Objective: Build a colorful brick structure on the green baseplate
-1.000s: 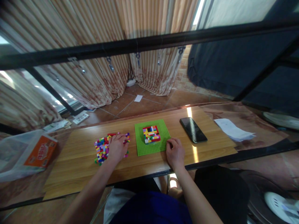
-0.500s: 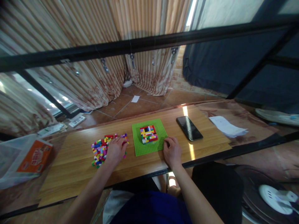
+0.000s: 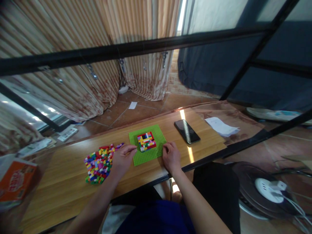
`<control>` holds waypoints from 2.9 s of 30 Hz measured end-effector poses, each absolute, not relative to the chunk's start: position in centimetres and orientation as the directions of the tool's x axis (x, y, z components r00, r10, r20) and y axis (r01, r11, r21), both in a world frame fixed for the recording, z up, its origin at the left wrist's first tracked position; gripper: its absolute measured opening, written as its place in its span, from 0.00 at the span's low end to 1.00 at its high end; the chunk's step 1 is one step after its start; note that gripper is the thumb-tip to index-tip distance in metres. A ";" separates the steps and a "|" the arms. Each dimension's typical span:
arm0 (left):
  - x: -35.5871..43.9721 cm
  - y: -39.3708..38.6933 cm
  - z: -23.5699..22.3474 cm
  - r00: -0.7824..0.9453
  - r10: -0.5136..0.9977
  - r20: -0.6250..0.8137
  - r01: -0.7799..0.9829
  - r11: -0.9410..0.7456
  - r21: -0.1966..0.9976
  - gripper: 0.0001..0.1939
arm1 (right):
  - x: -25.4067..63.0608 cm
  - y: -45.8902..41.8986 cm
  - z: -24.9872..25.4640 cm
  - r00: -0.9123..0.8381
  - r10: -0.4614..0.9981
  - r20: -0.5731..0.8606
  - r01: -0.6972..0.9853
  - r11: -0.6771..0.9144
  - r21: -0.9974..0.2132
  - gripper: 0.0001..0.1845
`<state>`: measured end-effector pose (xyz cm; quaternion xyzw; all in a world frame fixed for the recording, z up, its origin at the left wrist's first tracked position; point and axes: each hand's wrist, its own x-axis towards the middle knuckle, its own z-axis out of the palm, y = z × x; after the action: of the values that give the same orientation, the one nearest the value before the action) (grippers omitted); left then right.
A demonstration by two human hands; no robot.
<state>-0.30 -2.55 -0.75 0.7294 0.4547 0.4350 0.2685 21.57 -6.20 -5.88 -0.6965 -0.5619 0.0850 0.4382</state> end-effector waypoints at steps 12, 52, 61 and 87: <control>2.8 -1.3 -0.1 0.462 0.797 0.390 0.606 -0.604 0.518 0.10 | 21.4 -6.2 -5.6 0.360 0.857 0.368 0.682 0.028 -0.731 0.10; 3.8 -0.4 -0.8 0.347 0.881 0.321 0.740 -0.467 0.483 0.14 | 21.4 -6.2 -5.5 0.349 0.865 0.361 0.668 0.041 -0.743 0.11; 2.9 -2.6 -2.8 0.366 0.791 0.490 0.693 -0.583 0.424 0.18 | 21.3 -6.4 -5.4 0.358 0.866 0.348 0.673 0.019 -0.740 0.11; 3.2 -5.1 -1.7 0.403 0.828 0.390 0.772 -0.536 0.341 0.28 | 21.7 -6.4 -6.1 0.321 0.860 0.397 0.725 0.046 -0.687 0.12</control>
<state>3.20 -5.07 -1.68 0.8359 0.4785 0.2636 0.0531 21.71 -6.37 -6.14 -0.6863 -0.5774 0.0770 0.4355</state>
